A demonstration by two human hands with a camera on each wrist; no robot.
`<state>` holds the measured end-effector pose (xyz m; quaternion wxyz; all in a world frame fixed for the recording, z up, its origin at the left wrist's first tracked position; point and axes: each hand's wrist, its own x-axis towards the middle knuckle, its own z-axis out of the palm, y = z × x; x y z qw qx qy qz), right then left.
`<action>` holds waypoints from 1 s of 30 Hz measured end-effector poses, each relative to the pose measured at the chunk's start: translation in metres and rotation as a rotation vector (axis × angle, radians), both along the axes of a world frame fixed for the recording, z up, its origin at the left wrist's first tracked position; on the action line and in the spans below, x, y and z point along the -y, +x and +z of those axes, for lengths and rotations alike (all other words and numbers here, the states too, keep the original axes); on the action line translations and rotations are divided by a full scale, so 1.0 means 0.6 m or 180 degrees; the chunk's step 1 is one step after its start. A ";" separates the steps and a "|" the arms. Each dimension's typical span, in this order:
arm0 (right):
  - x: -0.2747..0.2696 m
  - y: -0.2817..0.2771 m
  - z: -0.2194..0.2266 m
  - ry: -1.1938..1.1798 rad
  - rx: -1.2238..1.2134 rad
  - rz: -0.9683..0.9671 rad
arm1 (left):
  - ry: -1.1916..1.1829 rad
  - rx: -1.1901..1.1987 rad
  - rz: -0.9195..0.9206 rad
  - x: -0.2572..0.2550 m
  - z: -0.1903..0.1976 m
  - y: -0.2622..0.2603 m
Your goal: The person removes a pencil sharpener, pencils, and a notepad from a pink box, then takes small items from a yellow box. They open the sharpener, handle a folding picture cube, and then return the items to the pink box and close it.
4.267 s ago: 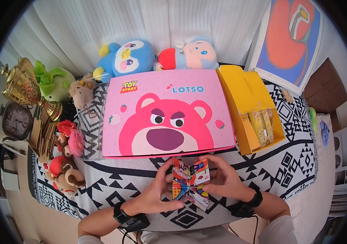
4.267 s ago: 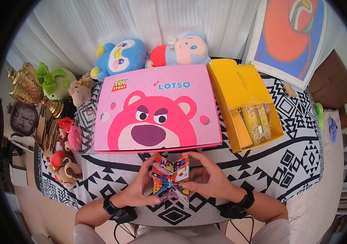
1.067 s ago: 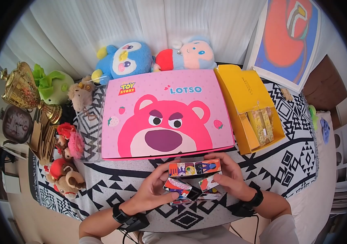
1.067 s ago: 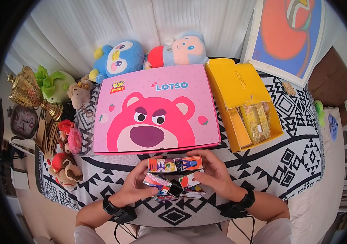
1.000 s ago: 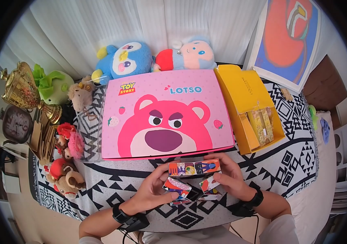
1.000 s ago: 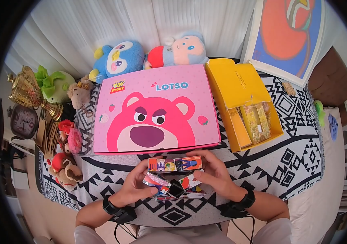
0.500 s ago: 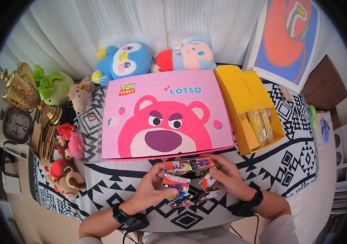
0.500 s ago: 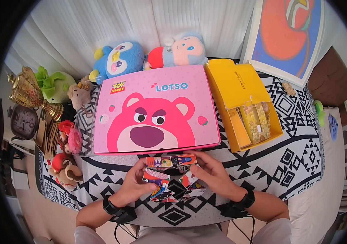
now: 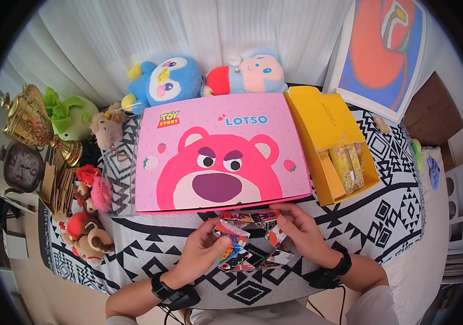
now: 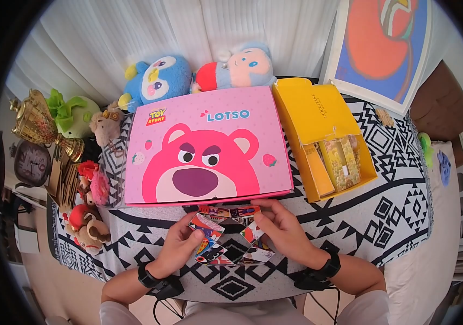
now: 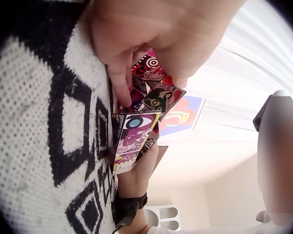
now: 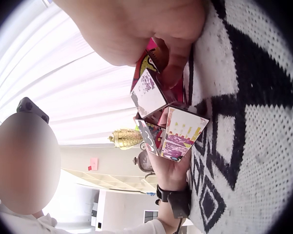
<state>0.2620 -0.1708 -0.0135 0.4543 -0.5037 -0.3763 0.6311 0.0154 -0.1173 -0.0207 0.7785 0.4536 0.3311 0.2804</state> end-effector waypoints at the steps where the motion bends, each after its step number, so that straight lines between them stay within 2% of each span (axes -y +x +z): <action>1: 0.001 0.000 -0.002 0.0001 0.0000 0.0001 | 0.0001 0.0000 0.0001 0.001 -0.001 0.001; 4: 0.003 -0.003 -0.010 0.0090 0.0129 -0.0057 | 0.0403 -0.0025 0.0084 0.000 -0.008 0.002; 6: 0.002 -0.006 -0.012 0.0009 -0.0029 -0.0189 | 0.0998 -0.0321 -0.0006 -0.003 -0.009 0.001; 9: 0.004 0.003 -0.033 0.0141 0.0369 0.0054 | 0.0682 -0.0354 0.0161 0.003 0.001 0.005; 13: 0.003 -0.007 -0.016 0.0210 0.0258 -0.0076 | 0.0666 -0.0327 0.0163 0.003 -0.002 0.005; 16: 0.002 -0.012 0.012 -0.0028 0.0300 -0.0115 | 0.0653 -0.0350 0.0150 0.004 -0.006 0.005; 18: 0.003 -0.012 0.011 -0.0003 0.0580 -0.0102 | 0.0108 -0.0140 0.0296 0.004 -0.008 0.007; 22: 0.004 -0.010 0.015 -0.0220 0.0529 -0.0086 | 0.0138 -0.0126 0.0284 0.005 -0.007 0.007; 24: 0.004 -0.010 0.011 0.0415 0.1232 -0.0062 | -0.0027 -0.0089 0.0223 0.005 -0.007 0.005; 25: 0.003 -0.009 0.005 0.0414 0.1231 -0.0065 | -0.0027 -0.0090 0.0221 0.005 -0.008 0.006; 27: 0.002 -0.007 -0.010 0.0908 0.1613 -0.0148 | 0.0291 -0.0019 0.0393 0.007 -0.011 0.010; 30: 0.003 -0.007 -0.012 0.0905 0.1658 -0.0186 | 0.0306 0.0009 0.0493 0.008 -0.010 0.012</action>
